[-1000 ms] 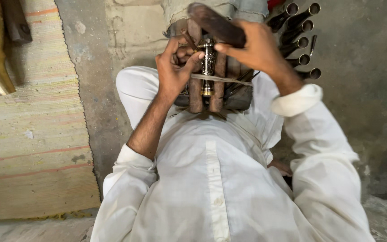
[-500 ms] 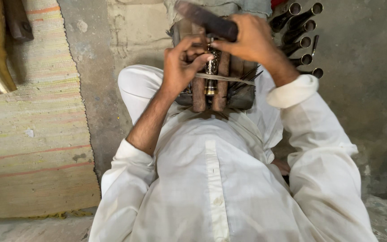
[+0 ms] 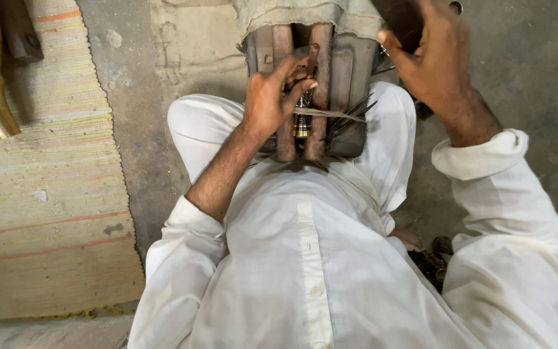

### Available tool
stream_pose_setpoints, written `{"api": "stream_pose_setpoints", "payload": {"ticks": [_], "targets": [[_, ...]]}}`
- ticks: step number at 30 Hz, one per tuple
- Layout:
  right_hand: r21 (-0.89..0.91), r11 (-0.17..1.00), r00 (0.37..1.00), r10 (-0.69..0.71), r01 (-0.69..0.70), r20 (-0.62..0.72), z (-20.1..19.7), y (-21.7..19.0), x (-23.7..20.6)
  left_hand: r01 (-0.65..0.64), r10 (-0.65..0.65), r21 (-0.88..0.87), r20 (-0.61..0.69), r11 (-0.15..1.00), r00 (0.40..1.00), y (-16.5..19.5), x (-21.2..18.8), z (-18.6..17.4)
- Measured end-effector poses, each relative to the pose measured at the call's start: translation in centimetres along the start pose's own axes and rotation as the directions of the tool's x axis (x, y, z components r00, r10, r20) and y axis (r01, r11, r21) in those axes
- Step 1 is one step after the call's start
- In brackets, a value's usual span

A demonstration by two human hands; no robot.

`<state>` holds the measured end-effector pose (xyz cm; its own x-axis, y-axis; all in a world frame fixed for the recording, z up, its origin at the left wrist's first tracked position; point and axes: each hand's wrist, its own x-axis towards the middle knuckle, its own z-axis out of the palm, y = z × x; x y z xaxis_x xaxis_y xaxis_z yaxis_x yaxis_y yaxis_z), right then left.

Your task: The person sits on the floor and uses a hammer and chisel to shape a small metal object held in a wooden vise. They repeatedly strike the chisel to create indentations on the metal surface.

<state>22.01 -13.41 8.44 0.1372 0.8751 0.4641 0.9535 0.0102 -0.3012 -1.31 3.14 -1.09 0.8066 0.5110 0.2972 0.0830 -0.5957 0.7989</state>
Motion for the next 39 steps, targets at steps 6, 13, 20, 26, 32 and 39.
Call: {"api": "stream_pose_setpoints", "payload": {"ticks": [6,13,20,26,32,39], "targets": [[-0.251,0.966,0.997,-0.040,0.055,0.064,-2.3,-0.8,1.0,-0.019,0.020,0.057,-0.025,0.998,0.999,-0.7,0.0,0.4],[-0.315,0.941,0.988,-0.083,0.121,0.134,-3.4,-1.8,2.1,0.024,-0.024,0.082,0.001,0.996,1.000,-0.8,-0.2,0.4],[-0.273,0.959,0.990,-0.034,0.071,0.139,-3.8,-1.8,2.4,0.099,-0.104,0.085,0.057,0.991,0.993,-0.1,0.1,-0.1],[-0.243,0.970,0.989,0.009,0.027,0.147,-3.6,-2.1,2.9,0.084,-0.089,0.088,0.057,0.993,0.994,0.1,0.0,-0.4],[-0.166,0.986,0.985,0.055,-0.028,0.162,-3.5,-1.7,2.5,0.073,-0.078,0.095,0.050,0.993,0.996,0.1,-0.1,-0.2],[-0.159,0.987,0.989,0.022,0.002,0.150,-2.5,0.1,1.3,-0.032,0.032,0.048,-0.001,0.998,0.999,-0.2,0.1,-0.3]]}}
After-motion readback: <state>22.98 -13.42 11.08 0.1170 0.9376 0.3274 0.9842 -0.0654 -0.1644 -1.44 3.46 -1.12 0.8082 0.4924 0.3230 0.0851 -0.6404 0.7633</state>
